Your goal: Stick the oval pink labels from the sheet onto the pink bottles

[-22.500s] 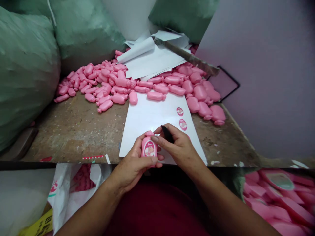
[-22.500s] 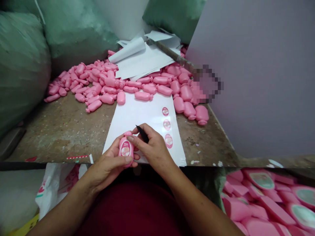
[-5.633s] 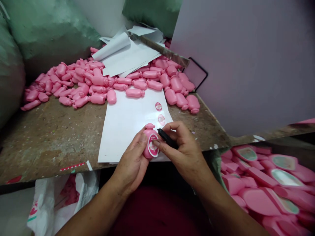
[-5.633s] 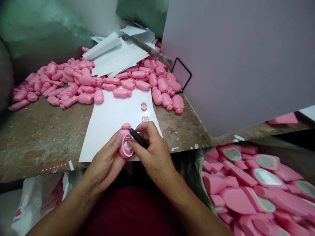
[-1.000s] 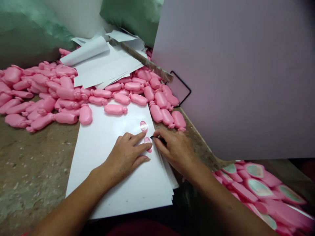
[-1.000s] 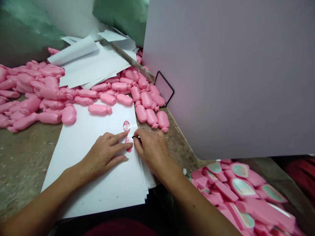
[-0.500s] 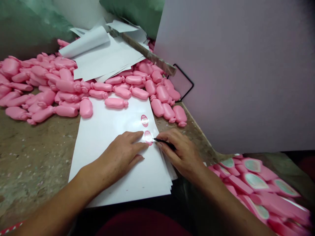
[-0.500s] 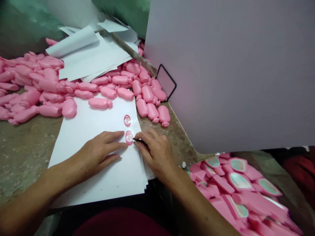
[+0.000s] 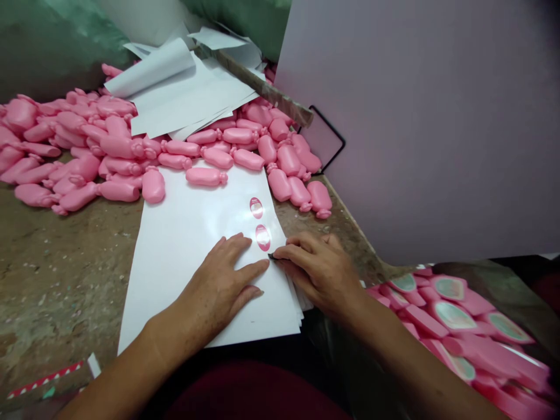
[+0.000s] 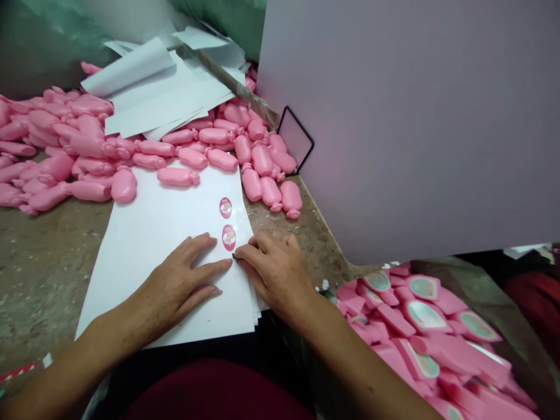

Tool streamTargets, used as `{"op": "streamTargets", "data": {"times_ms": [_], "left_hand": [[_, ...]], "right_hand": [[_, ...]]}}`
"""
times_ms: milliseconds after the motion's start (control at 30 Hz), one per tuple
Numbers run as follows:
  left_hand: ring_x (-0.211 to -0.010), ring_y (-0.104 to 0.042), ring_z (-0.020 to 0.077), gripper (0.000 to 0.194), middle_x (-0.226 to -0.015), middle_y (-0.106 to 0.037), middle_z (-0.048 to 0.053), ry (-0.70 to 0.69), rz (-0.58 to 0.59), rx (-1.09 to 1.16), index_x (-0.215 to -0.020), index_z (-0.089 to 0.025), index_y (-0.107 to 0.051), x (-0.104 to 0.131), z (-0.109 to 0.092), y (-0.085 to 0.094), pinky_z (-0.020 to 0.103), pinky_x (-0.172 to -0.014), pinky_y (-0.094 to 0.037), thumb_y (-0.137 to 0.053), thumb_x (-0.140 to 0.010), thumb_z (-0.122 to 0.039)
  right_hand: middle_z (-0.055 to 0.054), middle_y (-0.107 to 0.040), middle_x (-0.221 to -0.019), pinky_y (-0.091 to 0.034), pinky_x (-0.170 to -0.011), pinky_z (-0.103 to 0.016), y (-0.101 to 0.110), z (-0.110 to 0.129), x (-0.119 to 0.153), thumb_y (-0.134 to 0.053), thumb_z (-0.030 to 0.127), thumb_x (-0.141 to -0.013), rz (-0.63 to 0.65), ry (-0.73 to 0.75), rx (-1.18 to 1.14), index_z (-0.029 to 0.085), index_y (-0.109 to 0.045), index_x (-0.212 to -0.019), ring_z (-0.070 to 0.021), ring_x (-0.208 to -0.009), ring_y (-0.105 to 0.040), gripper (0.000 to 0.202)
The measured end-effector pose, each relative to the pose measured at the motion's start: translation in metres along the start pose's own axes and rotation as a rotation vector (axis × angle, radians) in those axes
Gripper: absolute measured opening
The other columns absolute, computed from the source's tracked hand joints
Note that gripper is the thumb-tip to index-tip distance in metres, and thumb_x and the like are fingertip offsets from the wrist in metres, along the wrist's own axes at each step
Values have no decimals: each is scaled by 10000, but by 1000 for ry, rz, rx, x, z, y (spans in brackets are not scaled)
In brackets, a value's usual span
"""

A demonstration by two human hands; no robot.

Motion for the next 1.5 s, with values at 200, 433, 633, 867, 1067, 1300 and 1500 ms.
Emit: {"op": "streamTargets", "data": {"times_ms": [200,433,633,867,1067,1300,1500], "left_hand": [[-1300,-528,375,344,-1346,-546,212,7,17,6,-1266,-187,-649,0,1,0,655,-1035,-474,-575,-940,-266],[-1282,-547,379,336,-1331,-554,208,-9,-12,-6,-1253,-186,-659,0,0,-1,643,-1027,-486,-580,-938,-272],[-1270,-573,399,328,-1339,-569,228,-2,-30,15,-1225,-161,-676,1,1,-2,661,-1028,-476,-587,-935,-285],[-1281,-574,395,343,-1357,-576,221,7,-50,38,-1220,-157,-673,4,4,-5,659,-1057,-454,-611,-925,-320],[-1295,-559,384,337,-1365,-571,213,3,-48,44,-1225,-170,-664,4,5,-5,662,-1055,-455,-579,-943,-334],[-1315,-547,369,340,-1380,-563,187,19,-36,33,-1233,-194,-658,5,6,-7,647,-1081,-436,-594,-936,-348],[-1299,-559,383,345,-1367,-563,224,8,-33,35,-1226,-163,-674,3,4,-5,649,-1059,-454,-594,-936,-330]], "right_hand": [[-44,-710,-886,-301,-698,-341,-1,-2,-1,-450,223,-1027,6,44,24,211,-709,-950,-167,-762,-623,270],[-48,-708,-916,-309,-704,-342,-4,-3,1,-470,209,-1016,0,25,25,212,-704,-963,-181,-786,-628,240],[-45,-698,-935,-341,-721,-335,-5,-7,1,-526,174,-988,42,19,-90,203,-681,-1036,-190,-852,-651,164],[-48,-706,-923,-330,-711,-340,-3,-5,0,-526,188,-998,12,56,-87,190,-672,-990,-187,-817,-648,146],[-53,-703,-927,-332,-706,-339,-4,-6,-3,-526,175,-989,55,46,-100,188,-673,-997,-194,-829,-643,148],[-71,-701,-961,-370,-732,-350,-8,-10,-4,-517,188,-990,106,27,-161,193,-682,-1047,-208,-866,-644,174],[-77,-671,-1005,-442,-784,-368,-17,-13,-2,-507,174,-975,140,-89,-309,215,-686,-1149,-217,-912,-641,253]]}}
Point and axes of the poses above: each hand's wrist, its own x-axis away from the middle knuckle, its own y-axis out of the back of the hand, z = x × y, the point moved 4 cm from there along -x, towards the middle knuckle
